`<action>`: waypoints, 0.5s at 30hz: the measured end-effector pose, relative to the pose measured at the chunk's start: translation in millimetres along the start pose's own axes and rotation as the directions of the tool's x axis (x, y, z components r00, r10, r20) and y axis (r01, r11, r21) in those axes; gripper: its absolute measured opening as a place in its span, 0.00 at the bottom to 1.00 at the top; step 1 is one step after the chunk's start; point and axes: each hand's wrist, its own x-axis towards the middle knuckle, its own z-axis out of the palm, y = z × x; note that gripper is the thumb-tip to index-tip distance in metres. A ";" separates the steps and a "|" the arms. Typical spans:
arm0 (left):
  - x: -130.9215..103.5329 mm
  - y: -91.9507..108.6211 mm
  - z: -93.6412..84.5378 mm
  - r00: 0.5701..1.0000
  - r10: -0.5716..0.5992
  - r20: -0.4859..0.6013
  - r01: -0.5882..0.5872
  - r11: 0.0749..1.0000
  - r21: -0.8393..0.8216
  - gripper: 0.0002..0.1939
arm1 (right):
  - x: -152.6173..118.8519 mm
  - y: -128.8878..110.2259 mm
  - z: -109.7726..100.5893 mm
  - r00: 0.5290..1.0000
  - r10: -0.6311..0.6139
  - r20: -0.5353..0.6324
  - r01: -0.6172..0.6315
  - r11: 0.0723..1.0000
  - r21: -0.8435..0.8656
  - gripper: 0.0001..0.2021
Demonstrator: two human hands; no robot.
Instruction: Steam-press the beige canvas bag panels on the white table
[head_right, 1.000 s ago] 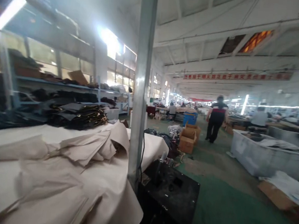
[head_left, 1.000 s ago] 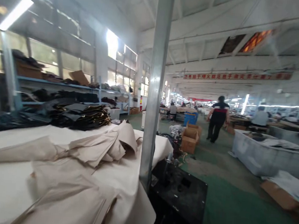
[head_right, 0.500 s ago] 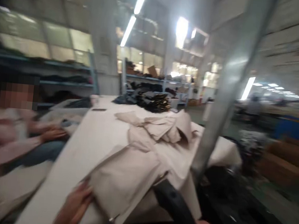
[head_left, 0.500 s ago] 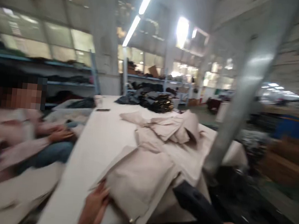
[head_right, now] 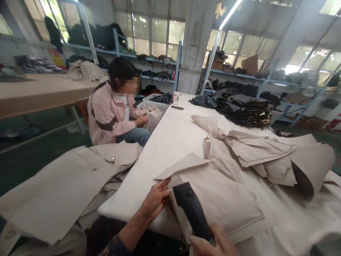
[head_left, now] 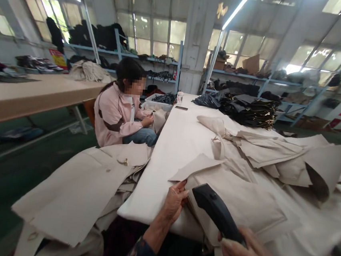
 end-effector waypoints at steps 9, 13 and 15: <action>-2.0 4.9 1.6 0.997 0.012 0.074 -0.015 0.999 0.030 0.21 | 57.2 -24.3 6.2 0.994 -0.068 0.082 0.062 0.996 0.069 0.21; -2.5 5.9 2.2 0.998 -0.003 0.062 0.005 0.999 -0.037 0.21 | 60.1 -40.0 3.3 0.994 -0.109 0.002 0.108 0.989 0.102 0.19; -2.4 6.6 2.8 0.999 -0.020 0.051 0.023 0.997 -0.071 0.21 | 52.5 -41.8 0.2 0.993 -0.116 -0.038 0.120 0.984 0.132 0.20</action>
